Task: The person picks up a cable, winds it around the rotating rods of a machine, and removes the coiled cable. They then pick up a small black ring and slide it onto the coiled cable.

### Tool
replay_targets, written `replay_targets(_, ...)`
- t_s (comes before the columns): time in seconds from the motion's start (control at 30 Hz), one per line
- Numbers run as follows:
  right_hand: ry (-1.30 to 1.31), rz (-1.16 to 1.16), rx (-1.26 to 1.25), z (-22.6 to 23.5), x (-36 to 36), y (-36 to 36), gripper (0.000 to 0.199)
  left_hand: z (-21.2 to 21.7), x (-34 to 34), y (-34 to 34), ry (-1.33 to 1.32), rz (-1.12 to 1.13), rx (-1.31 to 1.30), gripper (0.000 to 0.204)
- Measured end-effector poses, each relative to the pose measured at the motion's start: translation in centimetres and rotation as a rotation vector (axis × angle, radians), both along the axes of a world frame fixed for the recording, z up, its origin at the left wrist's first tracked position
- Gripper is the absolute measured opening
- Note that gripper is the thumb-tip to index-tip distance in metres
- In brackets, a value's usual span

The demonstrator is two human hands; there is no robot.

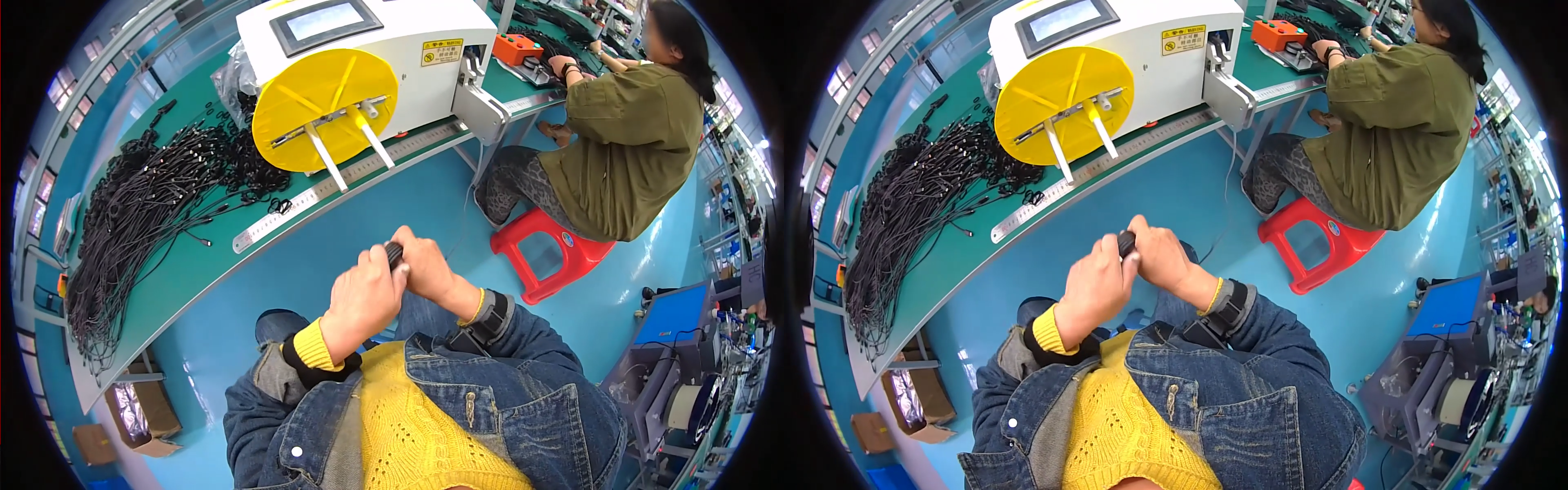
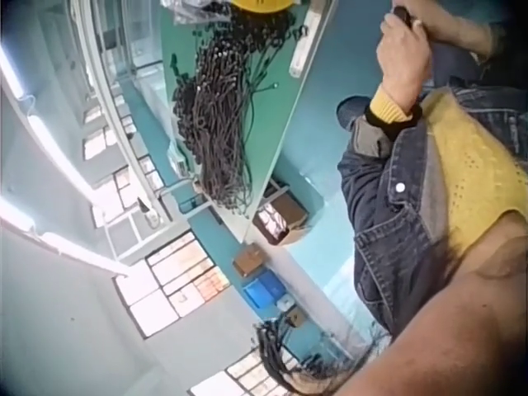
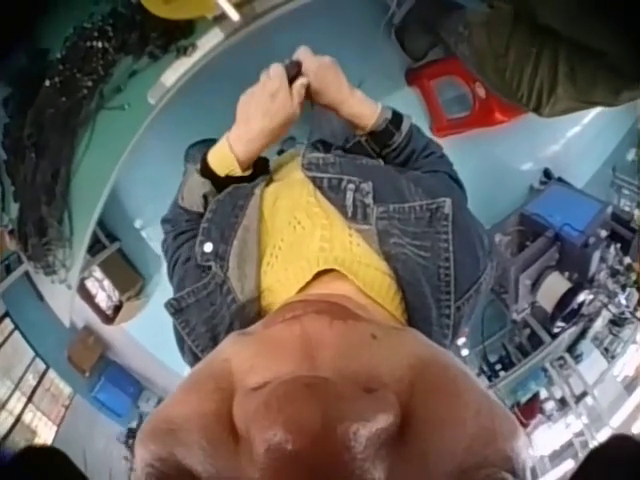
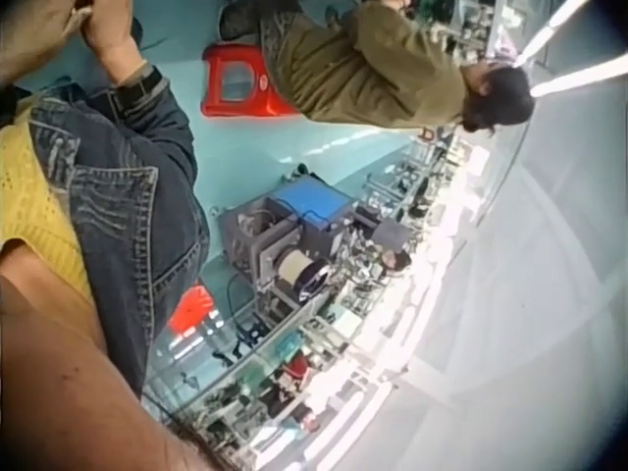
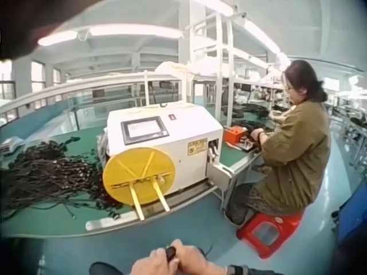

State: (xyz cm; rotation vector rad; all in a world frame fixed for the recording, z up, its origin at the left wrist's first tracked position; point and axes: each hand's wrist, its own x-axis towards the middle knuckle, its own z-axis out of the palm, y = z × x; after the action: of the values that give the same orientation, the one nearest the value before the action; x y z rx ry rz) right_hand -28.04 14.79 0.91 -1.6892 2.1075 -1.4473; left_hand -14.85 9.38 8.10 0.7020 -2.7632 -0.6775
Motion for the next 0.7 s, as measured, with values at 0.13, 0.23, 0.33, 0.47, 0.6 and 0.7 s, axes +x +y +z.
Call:
replay_targets(0.13, 0.029, 0.148, 0.233, -2.1, 0.7, 0.6, 0.015, -2.7, 2.7, -2.6, -0.004, -0.075, 0.302, 0.035)
replay_targets(0.23, -0.016, 0.229, 0.169, -2.0, 1.7, 0.2, 0.015, -5.8, 3.0, -3.9, 0.147, -0.026, 0.615, 0.046)
replay_targets(0.33, 0.013, 0.307, 0.052, -0.3, 2.3, -0.4, 0.025, -6.4, 2.3, -4.4, 0.324, -0.229, 1.131, 0.051)
replay_targets(0.47, 0.040, 0.320, 0.078, -0.6, 2.2, -1.0, 0.027, -4.4, 3.0, -3.8, 0.312, -0.197, 1.375, 0.047)
replay_targets(0.6, 0.033, 0.355, 0.216, -2.7, 1.9, -1.1, 0.025, -3.6, 2.7, -4.3, -0.044, -0.005, 1.447, 0.044)
replay_targets(0.7, 0.178, 0.354, 0.294, -2.8, 2.1, -0.8, 0.024, -5.7, 3.0, -5.2, -0.283, 0.060, 1.550, 0.038)
